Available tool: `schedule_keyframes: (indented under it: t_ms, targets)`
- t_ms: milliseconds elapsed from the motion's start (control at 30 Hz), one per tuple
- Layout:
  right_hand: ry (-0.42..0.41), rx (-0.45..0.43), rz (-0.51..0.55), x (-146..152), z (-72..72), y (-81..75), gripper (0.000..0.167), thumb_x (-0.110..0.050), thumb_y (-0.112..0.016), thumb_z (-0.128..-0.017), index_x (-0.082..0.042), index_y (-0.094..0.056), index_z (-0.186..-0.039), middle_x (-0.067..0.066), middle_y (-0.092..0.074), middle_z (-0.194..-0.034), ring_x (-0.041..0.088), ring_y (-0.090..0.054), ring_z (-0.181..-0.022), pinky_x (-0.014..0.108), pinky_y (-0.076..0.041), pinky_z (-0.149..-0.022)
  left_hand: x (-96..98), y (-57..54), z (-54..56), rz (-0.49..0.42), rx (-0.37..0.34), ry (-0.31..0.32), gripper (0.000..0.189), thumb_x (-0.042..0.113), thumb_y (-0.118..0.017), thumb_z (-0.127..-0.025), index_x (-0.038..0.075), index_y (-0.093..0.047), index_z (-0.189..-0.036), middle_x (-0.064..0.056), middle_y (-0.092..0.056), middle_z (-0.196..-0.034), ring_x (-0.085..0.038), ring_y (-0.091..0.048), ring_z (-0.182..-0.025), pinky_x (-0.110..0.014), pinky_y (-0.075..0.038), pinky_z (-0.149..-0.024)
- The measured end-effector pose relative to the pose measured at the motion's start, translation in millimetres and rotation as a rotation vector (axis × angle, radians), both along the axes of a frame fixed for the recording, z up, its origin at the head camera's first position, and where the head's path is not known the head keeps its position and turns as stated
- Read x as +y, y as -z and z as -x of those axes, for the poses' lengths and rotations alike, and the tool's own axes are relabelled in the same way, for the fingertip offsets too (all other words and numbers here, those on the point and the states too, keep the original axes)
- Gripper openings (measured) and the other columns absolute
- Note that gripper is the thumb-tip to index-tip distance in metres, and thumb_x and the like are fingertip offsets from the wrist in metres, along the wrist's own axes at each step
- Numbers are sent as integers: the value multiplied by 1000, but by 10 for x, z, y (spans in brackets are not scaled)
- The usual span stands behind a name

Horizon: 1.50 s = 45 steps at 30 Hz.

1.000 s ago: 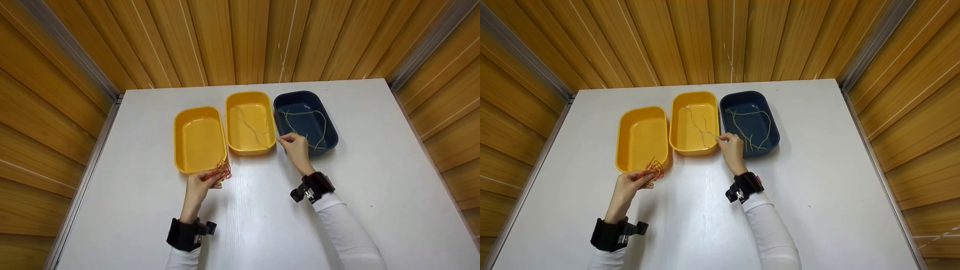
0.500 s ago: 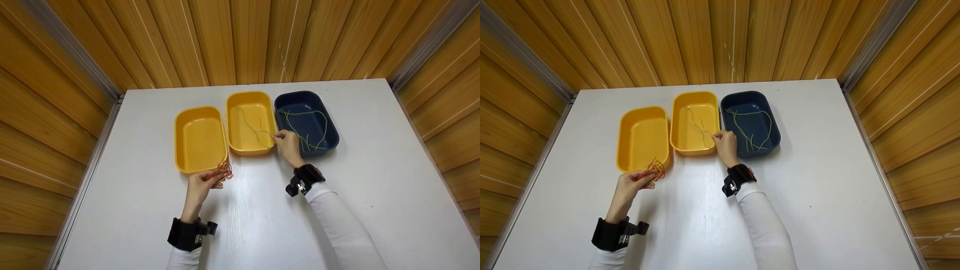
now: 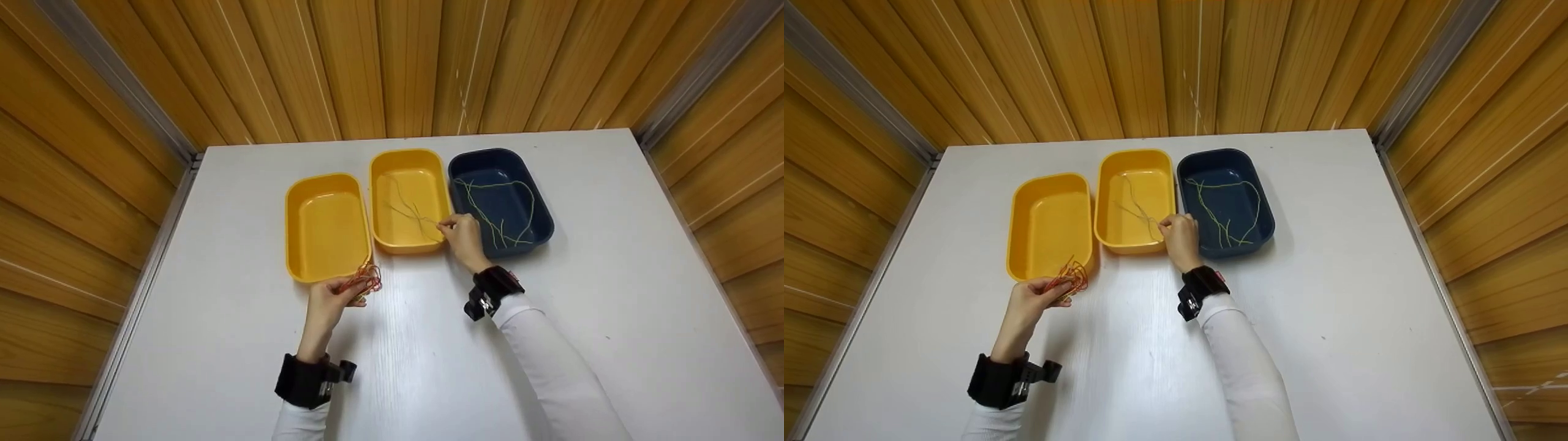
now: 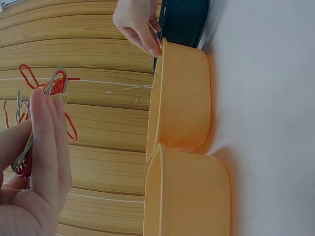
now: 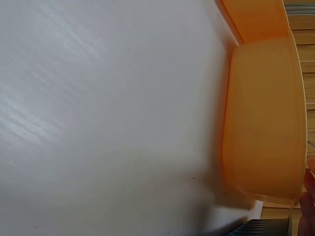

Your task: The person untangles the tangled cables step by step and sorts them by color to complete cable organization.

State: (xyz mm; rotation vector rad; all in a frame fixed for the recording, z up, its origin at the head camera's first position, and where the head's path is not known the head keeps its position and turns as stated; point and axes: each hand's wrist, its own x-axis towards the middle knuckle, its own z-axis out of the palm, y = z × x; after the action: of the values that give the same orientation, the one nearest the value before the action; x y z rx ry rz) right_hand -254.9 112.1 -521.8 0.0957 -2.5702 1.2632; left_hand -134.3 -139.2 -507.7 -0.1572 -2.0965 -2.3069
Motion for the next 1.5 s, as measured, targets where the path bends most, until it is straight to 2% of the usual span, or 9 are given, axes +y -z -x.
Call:
schedule_keyframes:
  t_ms: [200,267,333,500,567,700,833,967,1500]
  targets:
    - [-44,33,-50,-6,-11,26,10,-5,-68,-75,4,-69,-76,16,-65,-75,28,-52,-76,37,-41,-68,89,-256,-60,61,-117,-61,26,3,-66,-77,-16,-61,-94,-21,-65,-86,-16,-64,-61,-30,-55,-55]
    - [-55,28,-56,-4,-16,29,11,-6,-68,-76,4,-69,-78,16,-65,-77,28,-51,-78,37,-41,-70,95,-249,-55,54,-123,-64,26,3,-66,-77,-16,-61,-94,-21,-65,-86,-16,-63,-59,-30,-55,-55]
    - [-63,23,-56,3,-21,30,12,-7,-68,-76,5,-69,-79,16,-65,-78,28,-50,-79,37,-41,-71,44,30,46,4,-63,-26,24,6,-67,-77,-12,-63,-94,-19,-66,-86,-14,-63,-59,-27,-55,-54]
    - [-77,53,-59,29,-48,28,13,-7,-68,-76,5,-68,-80,16,-65,-78,29,-50,-79,38,-42,-71,70,3,48,2,-76,-27,24,5,-66,-78,-12,-63,-94,-19,-66,-86,-15,-63,-59,-28,-55,-55]
    - [-84,77,-54,39,-69,20,13,-6,-69,-75,6,-68,-81,16,-65,-77,29,-50,-79,39,-42,-71,142,-304,-46,48,-155,-58,25,1,-65,-78,-17,-60,-95,-24,-64,-88,-14,-63,-58,-31,-55,-57]
    - [-100,129,-31,49,-143,-27,13,-6,-69,-74,6,-68,-81,16,-65,-76,29,-50,-78,39,-43,-71,172,-371,-42,53,-187,-62,22,-3,-63,-78,-19,-59,-93,-24,-64,-85,-12,-62,-55,-29,-55,-57]
    - [-109,180,-11,43,-268,-99,13,-6,-70,-74,5,-68,-80,14,-64,-75,26,-51,-78,37,-45,-71,158,-141,41,21,-134,-50,18,-1,-64,-78,-15,-61,-89,-21,-65,-82,-13,-62,-54,-29,-55,-57]
    - [-130,194,23,30,-438,-158,13,-7,-70,-75,3,-69,-82,10,-65,-75,23,-52,-79,33,-46,-72,217,-330,-10,44,-176,-64,20,-2,-63,-78,-18,-60,-90,-22,-64,-82,-12,-61,-53,-29,-55,-57]
    - [-312,168,190,-84,-1003,-469,8,-9,-71,-72,-5,-70,-80,3,-64,-79,20,-54,-81,24,-44,-75,467,-391,43,42,-175,-16,20,-3,-62,-79,-19,-59,-91,-21,-64,-78,-10,-61,-53,-28,-55,-57]
